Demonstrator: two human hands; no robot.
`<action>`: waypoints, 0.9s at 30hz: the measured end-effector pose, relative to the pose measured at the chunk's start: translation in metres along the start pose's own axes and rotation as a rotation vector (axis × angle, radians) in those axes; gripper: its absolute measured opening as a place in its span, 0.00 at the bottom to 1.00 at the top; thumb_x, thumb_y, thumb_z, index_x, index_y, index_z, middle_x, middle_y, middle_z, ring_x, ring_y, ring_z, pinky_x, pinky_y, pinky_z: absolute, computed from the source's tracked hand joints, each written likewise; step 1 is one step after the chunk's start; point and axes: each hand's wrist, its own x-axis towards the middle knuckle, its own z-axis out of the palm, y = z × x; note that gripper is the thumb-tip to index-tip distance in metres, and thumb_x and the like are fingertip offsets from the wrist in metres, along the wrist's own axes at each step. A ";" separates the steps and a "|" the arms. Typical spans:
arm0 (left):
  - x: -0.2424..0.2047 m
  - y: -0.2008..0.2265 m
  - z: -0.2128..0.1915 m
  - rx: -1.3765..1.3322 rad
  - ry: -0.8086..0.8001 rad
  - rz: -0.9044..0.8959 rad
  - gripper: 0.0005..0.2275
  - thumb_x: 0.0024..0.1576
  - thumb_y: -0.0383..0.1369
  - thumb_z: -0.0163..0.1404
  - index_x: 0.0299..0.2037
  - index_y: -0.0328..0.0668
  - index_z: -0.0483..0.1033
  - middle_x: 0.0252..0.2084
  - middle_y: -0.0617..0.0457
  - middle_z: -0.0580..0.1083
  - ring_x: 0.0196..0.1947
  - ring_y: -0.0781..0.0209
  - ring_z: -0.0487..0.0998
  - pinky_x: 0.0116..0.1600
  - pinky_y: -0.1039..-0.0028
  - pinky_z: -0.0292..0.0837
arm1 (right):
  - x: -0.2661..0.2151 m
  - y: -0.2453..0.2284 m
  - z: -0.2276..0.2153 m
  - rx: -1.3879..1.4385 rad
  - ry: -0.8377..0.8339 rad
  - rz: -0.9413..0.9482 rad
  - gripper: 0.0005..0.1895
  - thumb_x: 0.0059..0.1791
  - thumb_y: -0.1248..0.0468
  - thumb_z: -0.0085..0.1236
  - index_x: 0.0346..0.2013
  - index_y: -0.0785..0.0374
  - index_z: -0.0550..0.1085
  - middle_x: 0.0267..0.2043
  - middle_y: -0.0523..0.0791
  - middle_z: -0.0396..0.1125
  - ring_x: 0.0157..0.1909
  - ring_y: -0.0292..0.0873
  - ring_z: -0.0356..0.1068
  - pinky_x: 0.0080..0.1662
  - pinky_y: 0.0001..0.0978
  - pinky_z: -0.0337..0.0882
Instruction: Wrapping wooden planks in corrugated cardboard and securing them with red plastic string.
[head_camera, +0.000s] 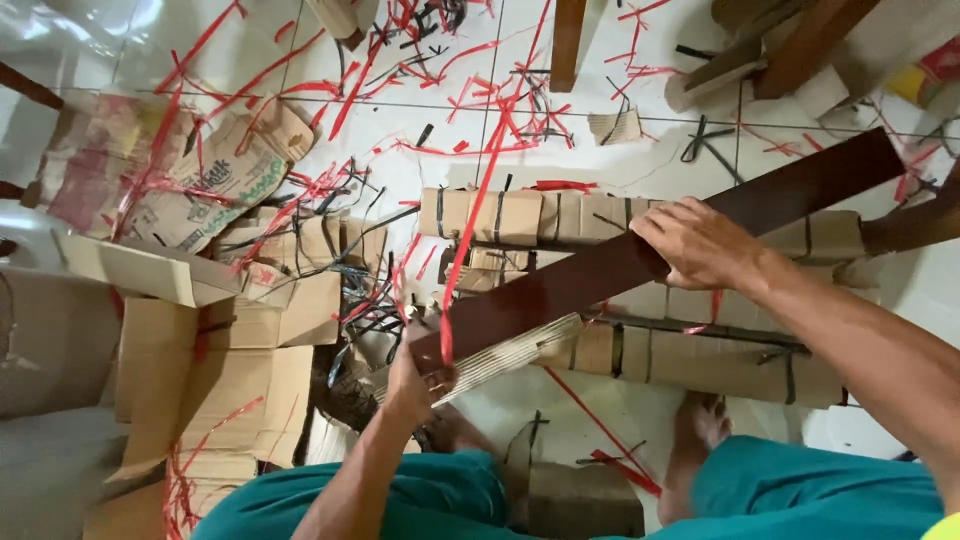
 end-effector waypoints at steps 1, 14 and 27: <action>0.009 -0.003 -0.004 0.000 0.000 0.006 0.24 0.60 0.60 0.45 0.40 0.47 0.72 0.32 0.44 0.76 0.24 0.46 0.77 0.36 0.58 0.74 | 0.001 0.003 0.007 -0.001 0.006 0.001 0.34 0.40 0.50 0.68 0.55 0.58 0.68 0.56 0.48 0.69 0.66 0.51 0.69 0.70 0.47 0.62; 0.040 0.000 -0.057 1.599 -0.026 0.638 0.42 0.45 0.43 0.64 0.68 0.47 0.51 0.56 0.37 0.74 0.58 0.38 0.77 0.66 0.50 0.65 | 0.030 -0.009 0.043 0.020 -0.130 -0.027 0.47 0.40 0.54 0.72 0.69 0.56 0.58 0.66 0.48 0.63 0.73 0.51 0.61 0.75 0.55 0.51; 0.060 0.094 -0.119 2.055 0.185 0.283 0.22 0.51 0.52 0.51 0.51 0.53 0.84 0.52 0.52 0.82 0.59 0.55 0.80 0.63 0.61 0.75 | 0.028 -0.010 0.039 0.102 -0.190 0.017 0.53 0.43 0.56 0.69 0.77 0.53 0.49 0.68 0.50 0.59 0.75 0.60 0.54 0.72 0.64 0.49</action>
